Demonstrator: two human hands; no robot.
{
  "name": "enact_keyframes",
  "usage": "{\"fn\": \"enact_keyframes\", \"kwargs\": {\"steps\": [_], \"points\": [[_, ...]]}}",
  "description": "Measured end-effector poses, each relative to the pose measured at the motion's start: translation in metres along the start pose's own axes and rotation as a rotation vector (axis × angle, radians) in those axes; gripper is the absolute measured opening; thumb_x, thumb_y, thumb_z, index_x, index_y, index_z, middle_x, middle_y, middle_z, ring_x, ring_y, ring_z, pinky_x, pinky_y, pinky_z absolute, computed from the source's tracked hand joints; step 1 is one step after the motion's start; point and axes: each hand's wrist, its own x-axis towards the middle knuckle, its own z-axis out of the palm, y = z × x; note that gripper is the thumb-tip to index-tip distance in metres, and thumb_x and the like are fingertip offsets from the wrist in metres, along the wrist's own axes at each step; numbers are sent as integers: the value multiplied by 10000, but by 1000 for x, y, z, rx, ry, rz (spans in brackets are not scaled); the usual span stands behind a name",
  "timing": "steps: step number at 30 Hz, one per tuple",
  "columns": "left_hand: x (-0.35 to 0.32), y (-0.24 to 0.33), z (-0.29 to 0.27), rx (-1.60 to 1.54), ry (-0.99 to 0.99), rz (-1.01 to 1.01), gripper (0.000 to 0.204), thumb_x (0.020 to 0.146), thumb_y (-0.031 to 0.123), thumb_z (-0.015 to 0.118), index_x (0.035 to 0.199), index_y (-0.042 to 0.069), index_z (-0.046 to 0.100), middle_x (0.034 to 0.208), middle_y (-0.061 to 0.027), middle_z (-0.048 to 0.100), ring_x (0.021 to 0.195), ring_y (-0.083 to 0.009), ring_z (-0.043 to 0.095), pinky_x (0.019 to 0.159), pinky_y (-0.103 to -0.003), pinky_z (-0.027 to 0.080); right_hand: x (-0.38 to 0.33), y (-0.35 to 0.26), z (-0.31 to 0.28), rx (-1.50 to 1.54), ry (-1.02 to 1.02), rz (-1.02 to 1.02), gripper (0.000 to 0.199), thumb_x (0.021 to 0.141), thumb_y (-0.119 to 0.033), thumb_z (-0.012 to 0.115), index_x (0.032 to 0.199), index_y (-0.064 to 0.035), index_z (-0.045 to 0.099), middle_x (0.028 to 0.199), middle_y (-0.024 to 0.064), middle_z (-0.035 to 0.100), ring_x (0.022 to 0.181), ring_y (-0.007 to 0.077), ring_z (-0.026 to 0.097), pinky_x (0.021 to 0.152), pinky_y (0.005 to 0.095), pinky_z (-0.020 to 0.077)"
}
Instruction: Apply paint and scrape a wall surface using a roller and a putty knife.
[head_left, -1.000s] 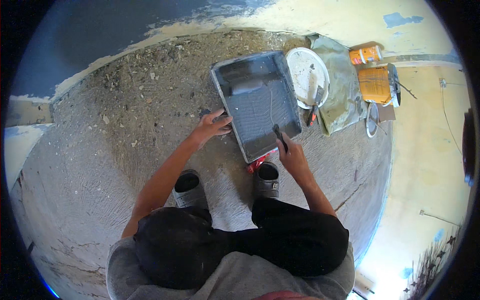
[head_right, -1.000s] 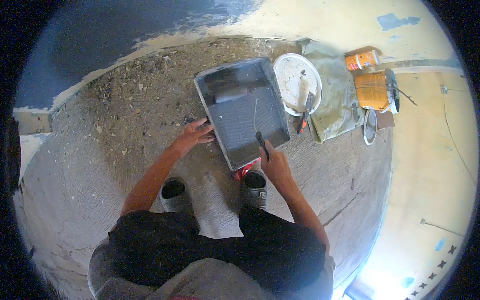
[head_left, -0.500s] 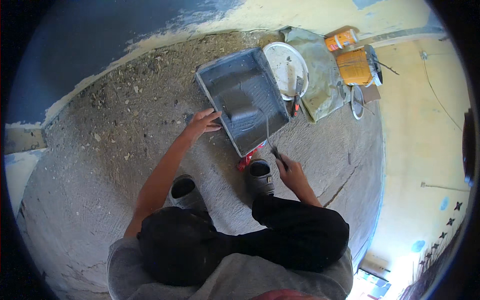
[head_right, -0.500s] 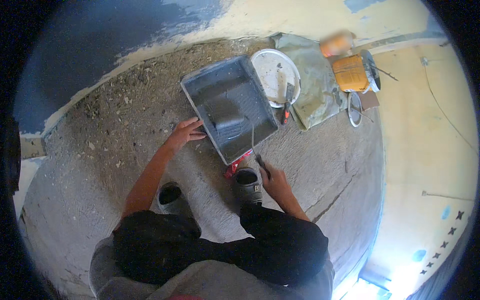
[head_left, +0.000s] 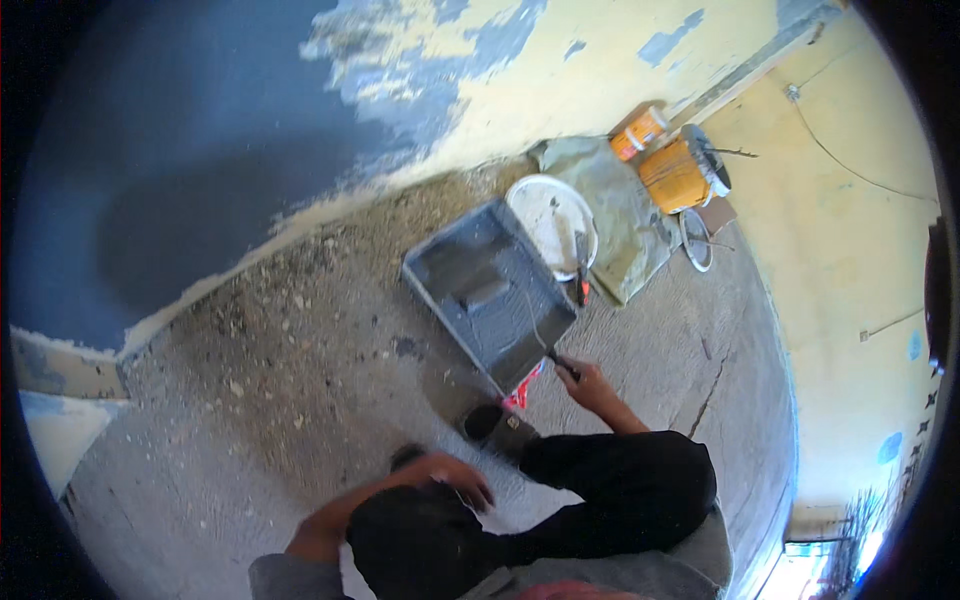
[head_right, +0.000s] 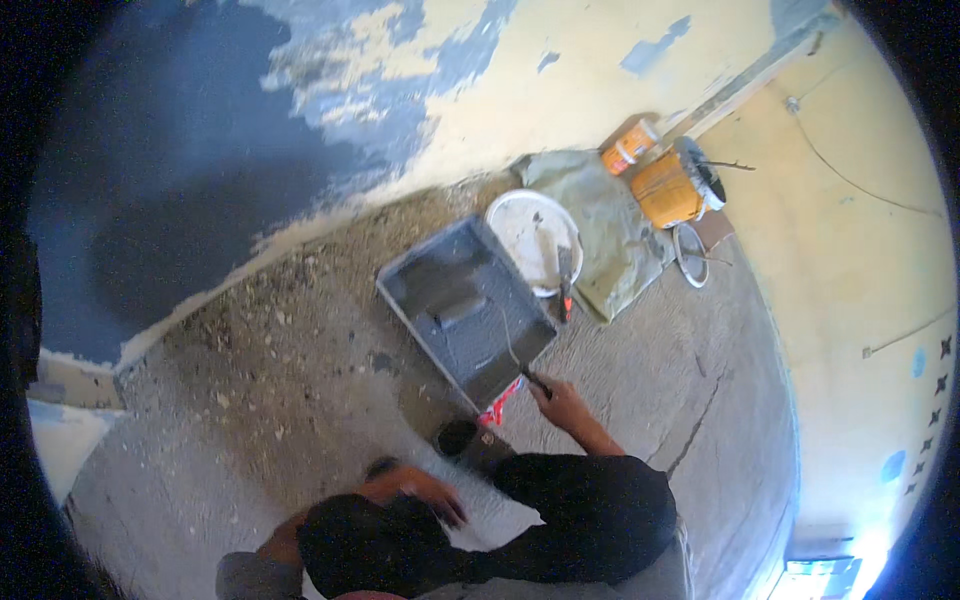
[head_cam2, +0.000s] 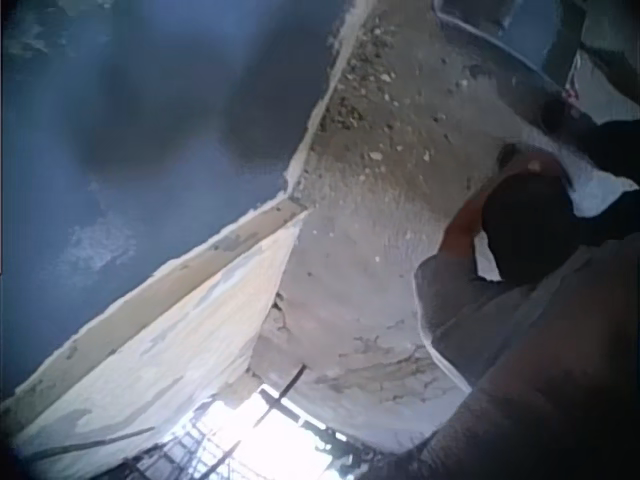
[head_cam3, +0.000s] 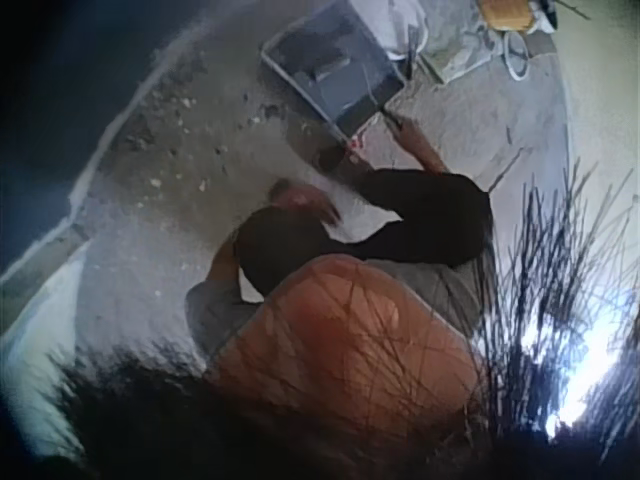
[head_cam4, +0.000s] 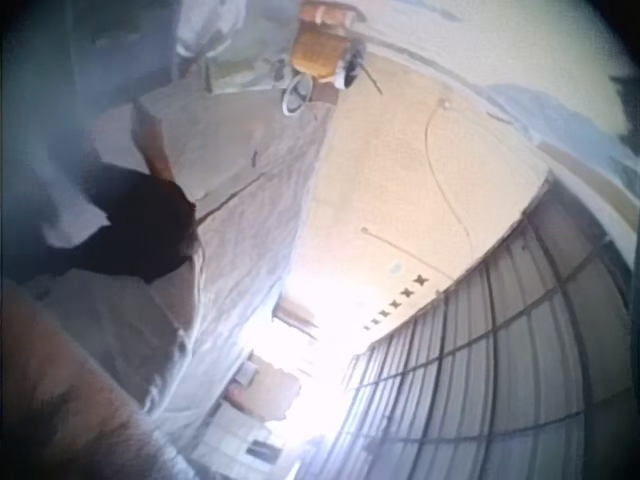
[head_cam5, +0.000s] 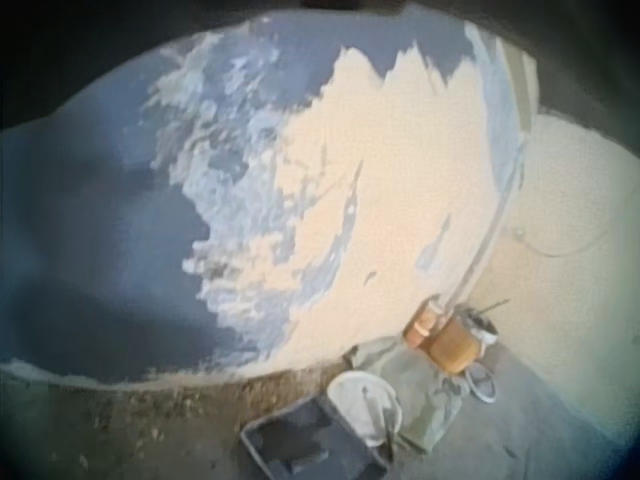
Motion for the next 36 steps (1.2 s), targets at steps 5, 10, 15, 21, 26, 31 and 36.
{"fn": "enact_keyframes", "kwargs": {"steps": [5, 10, 15, 21, 26, 31, 36], "points": [[59, -93, 31, -365, -272, -457, 432, 967, 233, 482, 1322, -12, 478, 1210, -131, 614, 1101, -245, 584, 941, -364, 454, -6, -11, 10, 102, 26, -39, 312, 888, -173, 632, 1136, 16, 621, 935, 265, 657, 876, 331, 686, 711, 369, 530], [78, -91, 18, -408, -308, -524, 432, 968, 235, 483, 1322, -11, 479, 1208, -130, 616, 1102, -242, 583, 943, -363, 452, -7, -22, 5, 53, 6, 14, 287, 884, -157, 631, 1116, 13, 622, 911, 264, 652, 866, 368, 672, 698, 377, 530], [83, -85, 24, -436, -306, -528, 432, 968, 237, 484, 1323, -10, 480, 1205, -130, 618, 1103, -239, 582, 944, -362, 450, -13, -22, 7, 107, 23, 61, 266, 889, -191, 616, 1075, 0, 629, 950, 251, 649, 875, 418, 635, 749, 455, 524], [78, -82, 36, -539, -357, -555, 432, 970, 240, 485, 1323, -9, 481, 1202, -129, 620, 1104, -236, 581, 947, -360, 448, -9, -19, 3, 53, -27, 32, 298, 890, -162, 615, 1139, 1, 609, 913, 254, 652, 853, 382, 659, 704, 415, 523], [86, -81, 38, -549, -369, -576, 432, 970, 242, 486, 1323, -8, 482, 1200, -129, 621, 1106, -234, 580, 949, -359, 446, -3, -24, -1, 33, -73, 66, 274, 897, -162, 608, 1116, 1, 615, 877, 242, 654, 801, 390, 653, 670, 421, 513], [90, -83, 43, -564, -391, -597, 432, 971, 244, 487, 1323, -7, 483, 1197, -128, 623, 1107, -231, 578, 951, -358, 444, 6, -27, 0, 97, -70, 59, 271, 912, -199, 578, 1107, -15, 610, 827, 251, 641, 746, 405, 641, 639, 465, 498], [97, -89, 45, -580, -398, -600, 432, 972, 246, 487, 1323, -6, 483, 1195, -128, 625, 1108, -229, 577, 953, -357, 442, 12, -28, -5, 90, -66, 14, 291, 913, -197, 576, 1137, -12, 599, 841, 243, 651, 746, 400, 646, 646, 451, 501]]}}
